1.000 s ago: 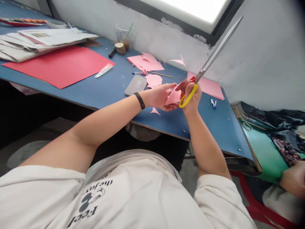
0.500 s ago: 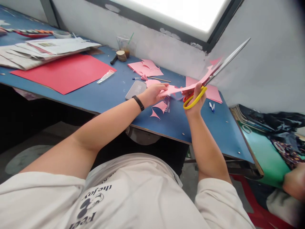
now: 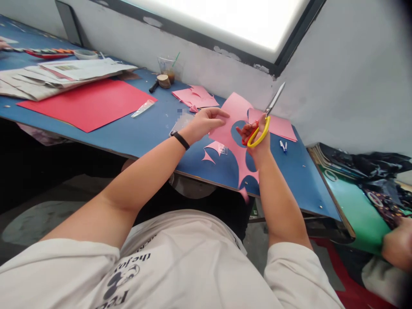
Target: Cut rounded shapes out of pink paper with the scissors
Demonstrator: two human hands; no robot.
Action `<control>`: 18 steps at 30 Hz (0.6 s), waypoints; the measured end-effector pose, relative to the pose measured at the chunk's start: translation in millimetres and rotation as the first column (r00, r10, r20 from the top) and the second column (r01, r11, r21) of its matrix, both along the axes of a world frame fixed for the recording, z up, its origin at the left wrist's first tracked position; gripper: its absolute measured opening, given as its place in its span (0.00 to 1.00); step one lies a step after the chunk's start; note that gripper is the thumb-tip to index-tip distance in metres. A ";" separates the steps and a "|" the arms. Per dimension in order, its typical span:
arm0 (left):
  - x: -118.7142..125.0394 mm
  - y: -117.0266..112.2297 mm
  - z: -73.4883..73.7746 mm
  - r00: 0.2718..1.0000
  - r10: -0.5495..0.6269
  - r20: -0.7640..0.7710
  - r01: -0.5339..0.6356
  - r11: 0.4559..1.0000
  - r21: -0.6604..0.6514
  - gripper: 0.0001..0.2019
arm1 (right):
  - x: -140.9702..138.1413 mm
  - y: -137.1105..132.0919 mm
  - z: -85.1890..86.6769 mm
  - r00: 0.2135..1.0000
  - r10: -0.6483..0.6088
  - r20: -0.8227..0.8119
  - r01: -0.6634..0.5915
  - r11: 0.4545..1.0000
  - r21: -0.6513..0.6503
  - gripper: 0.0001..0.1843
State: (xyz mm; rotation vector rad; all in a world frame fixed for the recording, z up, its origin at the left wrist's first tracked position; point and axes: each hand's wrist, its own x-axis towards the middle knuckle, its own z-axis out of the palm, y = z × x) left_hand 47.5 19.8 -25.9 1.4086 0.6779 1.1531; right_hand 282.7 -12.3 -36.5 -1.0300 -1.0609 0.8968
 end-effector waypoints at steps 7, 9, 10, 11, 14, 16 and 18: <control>1.3 -3.7 0.8 0.996 -0.077 -0.038 0.076 0.996 -0.035 0.20 | -9.7 -13.7 3.9 0.986 -0.054 -0.157 0.033 0.991 -0.132 0.38; 1.3 -3.5 0.7 0.995 -0.099 -0.010 0.098 0.993 -0.073 0.29 | -8.9 -14.9 4.4 0.988 -0.043 -0.146 0.026 0.993 -0.116 0.37; 1.6 -2.9 0.3 0.995 -0.099 0.006 0.099 0.991 -0.094 0.33 | -8.4 -14.9 4.2 0.989 -0.036 -0.141 0.021 0.994 -0.108 0.36; 2.2 -2.1 -0.2 0.996 -0.091 0.018 0.093 0.989 -0.112 0.35 | -7.9 -14.5 3.8 0.991 -0.028 -0.135 0.015 0.995 -0.101 0.36; 4.1 1.3 -1.9 0.999 -0.037 0.007 0.037 0.990 -0.136 0.28 | -7.3 -12.7 2.1 0.993 -0.010 -0.115 0.001 0.997 -0.078 0.36; 4.7 3.3 -2.5 1.000 -0.005 -0.016 0.003 0.991 -0.136 0.17 | -7.8 -12.4 1.7 0.995 -0.005 -0.104 -0.003 0.997 -0.074 0.36; 4.5 4.8 -2.9 1.000 0.016 -0.027 -0.019 0.989 -0.148 0.09 | -8.7 -13.3 1.8 0.996 0.002 -0.095 -0.009 0.997 -0.083 0.37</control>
